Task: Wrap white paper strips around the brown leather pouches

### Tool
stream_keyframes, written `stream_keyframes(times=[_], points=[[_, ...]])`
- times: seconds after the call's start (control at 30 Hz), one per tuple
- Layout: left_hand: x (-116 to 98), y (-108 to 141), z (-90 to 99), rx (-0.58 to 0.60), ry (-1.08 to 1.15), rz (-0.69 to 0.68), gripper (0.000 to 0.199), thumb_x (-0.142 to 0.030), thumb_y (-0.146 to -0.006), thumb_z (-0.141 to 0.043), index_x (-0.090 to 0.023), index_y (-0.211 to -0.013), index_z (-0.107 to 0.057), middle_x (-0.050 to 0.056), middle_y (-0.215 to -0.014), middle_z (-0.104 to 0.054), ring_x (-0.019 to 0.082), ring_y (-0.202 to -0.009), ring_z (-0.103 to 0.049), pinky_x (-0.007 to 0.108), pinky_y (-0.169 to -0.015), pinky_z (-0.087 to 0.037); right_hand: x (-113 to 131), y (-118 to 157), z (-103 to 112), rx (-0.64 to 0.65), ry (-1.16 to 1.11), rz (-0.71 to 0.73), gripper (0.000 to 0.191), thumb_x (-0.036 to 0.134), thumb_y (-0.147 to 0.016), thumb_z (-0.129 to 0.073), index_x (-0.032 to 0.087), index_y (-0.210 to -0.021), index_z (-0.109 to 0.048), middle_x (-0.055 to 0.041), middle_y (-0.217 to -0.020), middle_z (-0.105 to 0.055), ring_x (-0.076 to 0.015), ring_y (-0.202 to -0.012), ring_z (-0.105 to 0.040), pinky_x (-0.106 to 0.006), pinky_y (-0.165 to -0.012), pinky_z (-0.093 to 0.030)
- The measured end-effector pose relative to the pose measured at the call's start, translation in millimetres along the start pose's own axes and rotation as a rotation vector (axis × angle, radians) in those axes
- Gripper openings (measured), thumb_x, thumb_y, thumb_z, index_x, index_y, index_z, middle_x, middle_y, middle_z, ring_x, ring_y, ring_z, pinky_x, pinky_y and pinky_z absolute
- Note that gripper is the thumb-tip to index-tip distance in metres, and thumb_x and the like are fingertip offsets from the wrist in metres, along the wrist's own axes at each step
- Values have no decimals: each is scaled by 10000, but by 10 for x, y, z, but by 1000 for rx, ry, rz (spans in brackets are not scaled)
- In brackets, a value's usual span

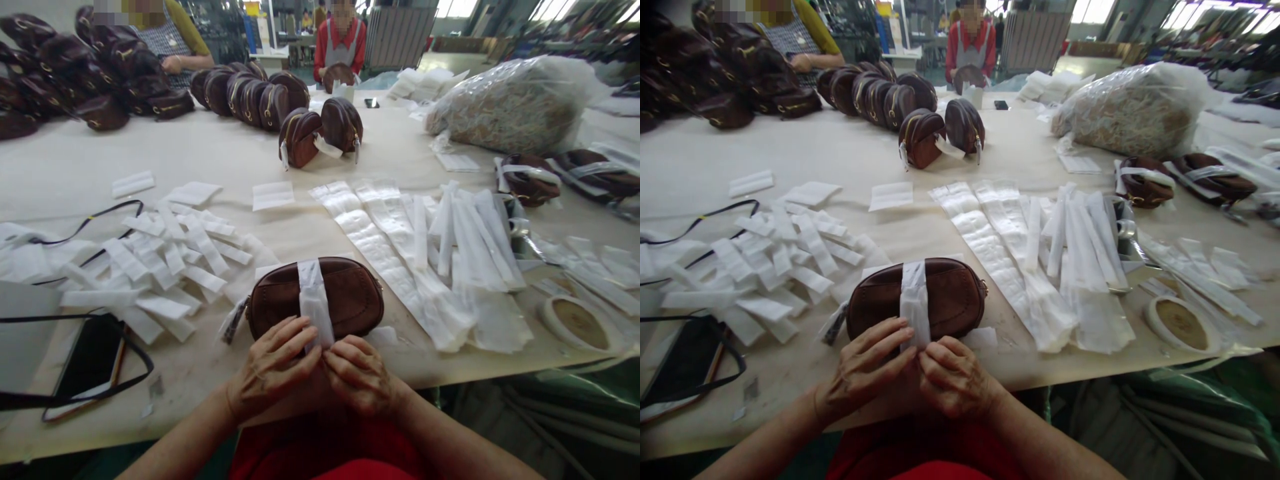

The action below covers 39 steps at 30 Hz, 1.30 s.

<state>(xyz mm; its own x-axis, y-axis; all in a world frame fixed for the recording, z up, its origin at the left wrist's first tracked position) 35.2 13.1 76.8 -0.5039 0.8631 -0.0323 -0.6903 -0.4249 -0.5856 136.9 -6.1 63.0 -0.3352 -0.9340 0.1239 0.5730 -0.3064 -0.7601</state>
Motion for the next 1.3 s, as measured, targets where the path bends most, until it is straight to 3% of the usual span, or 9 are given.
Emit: stream_keyframes(times=[0.17,0.33,0.53,0.67,0.73,0.87,1.07,1.17,1.3], points=[[-8,8,-42,129,-21,-61,244,-94,-900,-462,-166,-1084,-604,69,-1136,-647,228,-1242,-485,388,-1059,-423,-18,-1,-12,30,18,17,294,81,-918,-403,113,-773,-657,-82,-968,-655,-192,-976,-560,-333,-859,-502],[-22,39,-73,162,-79,-121,272,-89,-908,-434,-163,-1109,-602,61,-1186,-620,239,-1269,-456,395,-1065,-414,-14,-14,-10,47,32,60,300,76,-918,-405,124,-754,-652,-73,-944,-662,-183,-947,-569,-322,-835,-512],[-6,-28,-44,181,82,53,307,-155,-881,-411,-148,-1137,-580,108,-1197,-605,233,-1254,-466,408,-1023,-446,-13,-9,-37,57,61,60,307,83,-923,-401,133,-760,-656,-71,-916,-662,-181,-932,-570,-328,-818,-508],[51,-79,3,58,83,213,196,-242,-898,-502,-155,-1045,-599,101,-1083,-644,219,-1148,-537,376,-966,-469,-11,6,-27,30,62,50,298,92,-922,-415,128,-767,-667,-71,-916,-658,-182,-925,-563,-327,-823,-508],[50,-75,-10,-2,33,204,186,-253,-901,-539,-158,-1047,-603,82,-1025,-656,209,-1100,-553,358,-937,-468,-6,23,-38,38,70,44,290,85,-922,-415,119,-814,-682,-84,-946,-656,-183,-958,-555,-327,-837,-509],[12,-54,-92,-12,-26,119,189,-191,-910,-522,-159,-1077,-605,70,-1034,-652,214,-1094,-547,363,-922,-450,-5,47,-54,63,57,21,282,63,-919,-408,90,-890,-687,-102,-997,-652,-186,-1014,-538,-317,-864,-519],[-12,-62,-68,-49,-77,167,168,-161,-915,-490,-183,-1018,-621,56,-987,-656,201,-1059,-569,351,-894,-463,-31,81,-14,100,-17,-48,265,57,-903,-414,66,-1010,-655,-112,-1035,-658,-194,-1046,-537,-322,-913,-520],[-20,-57,-84,-75,-78,217,176,-132,-898,-492,-186,-998,-626,56,-979,-657,200,-1055,-571,353,-899,-464,-38,187,52,130,-22,-163,344,65,-891,-368,75,-1146,-599,-130,-1078,-647,-207,-1133,-512,-353,-933,-508],[-22,-32,-111,-120,-52,277,170,-128,-866,-519,-179,-989,-625,76,-1000,-652,214,-1065,-563,384,-905,-461,-5,353,170,104,-4,-353,371,73,-807,-406,117,-1116,-606,-132,-1064,-628,-232,-1082,-533,-417,-901,-483]])
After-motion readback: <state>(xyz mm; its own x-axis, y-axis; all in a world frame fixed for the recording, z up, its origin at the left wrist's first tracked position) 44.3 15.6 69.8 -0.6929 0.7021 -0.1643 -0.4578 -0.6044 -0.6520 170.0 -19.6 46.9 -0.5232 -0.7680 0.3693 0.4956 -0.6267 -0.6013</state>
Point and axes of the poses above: each hand's wrist, its own y-axis away from the middle knuckle, its own z-axis out of the back of the hand, x = y × z, the point moved 9 cm from there along -y, towards the middle knuckle
